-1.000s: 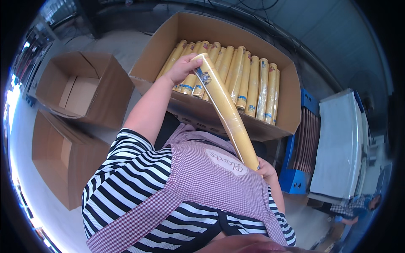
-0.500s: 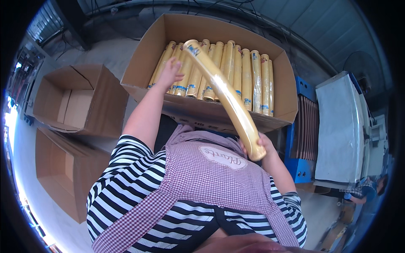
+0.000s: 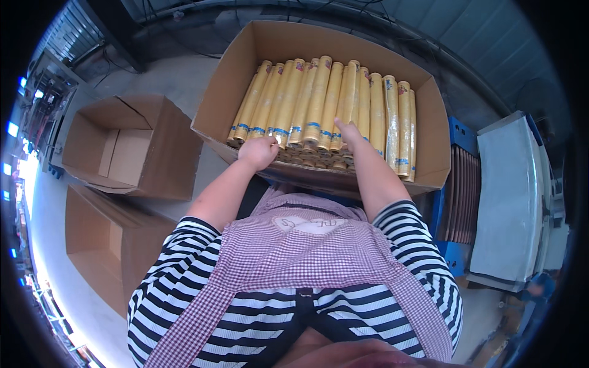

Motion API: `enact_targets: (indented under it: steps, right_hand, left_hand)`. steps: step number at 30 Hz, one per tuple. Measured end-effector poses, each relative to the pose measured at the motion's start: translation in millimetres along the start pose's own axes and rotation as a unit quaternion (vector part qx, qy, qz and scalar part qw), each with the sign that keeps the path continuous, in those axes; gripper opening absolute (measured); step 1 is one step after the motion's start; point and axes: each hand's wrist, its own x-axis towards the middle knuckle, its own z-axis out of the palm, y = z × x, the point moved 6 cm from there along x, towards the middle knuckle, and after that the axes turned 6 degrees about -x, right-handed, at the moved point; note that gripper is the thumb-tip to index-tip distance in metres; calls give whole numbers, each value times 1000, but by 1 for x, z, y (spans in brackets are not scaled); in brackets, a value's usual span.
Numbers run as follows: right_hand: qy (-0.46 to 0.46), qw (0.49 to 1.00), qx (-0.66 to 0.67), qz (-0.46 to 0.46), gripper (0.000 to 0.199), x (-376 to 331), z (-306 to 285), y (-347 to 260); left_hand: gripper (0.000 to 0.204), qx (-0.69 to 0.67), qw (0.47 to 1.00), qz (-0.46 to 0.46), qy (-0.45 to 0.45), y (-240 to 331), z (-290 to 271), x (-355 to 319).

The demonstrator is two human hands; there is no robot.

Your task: The person picks up yellow plastic rolls from a conveyor belt, wipes the surface of each roll with a cloth, and stacks them inside a large cardboard box.

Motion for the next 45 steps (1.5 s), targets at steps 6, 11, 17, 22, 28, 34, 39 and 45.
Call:
enact_targets:
  steps: [6, 11, 17, 22, 28, 34, 39, 45]
  right_hand:
    - [-124, 975, -124, -134, 64, -27, -15, 50]
    - [33, 926, -311, -213, 56, -102, -84, 47]
    - [213, 859, -373, -277, 48, -156, -139, 91]
    - [234, 806, -415, -351, 62, -191, -134, 103]
    - [263, 809, -421, -316, 46, -180, -134, 106]
    - [262, 810, -399, -340, 40, -187, -135, 107]
    - [270, 808, -387, -353, 38, -190, -136, 115]
    - [284, 800, -397, -350, 41, -188, -138, 117]
  left_hand:
    - [35, 7, 999, -35, -33, -1, 4, 9]
    - [37, 8, 998, -45, -36, -8, 7, 6]
    - [40, 37, 994, -56, -91, -7, 11, 12]
    - [15, -32, 997, -35, -68, -18, 13, 14]
    - [8, -92, 993, -32, -67, -32, 26, 19]
    - [18, -130, 988, -48, -74, -37, 31, 13]
    - [27, -88, 992, -36, -79, -20, 25, 7]
    - [39, -11, 996, -60, -72, -6, 14, 4]
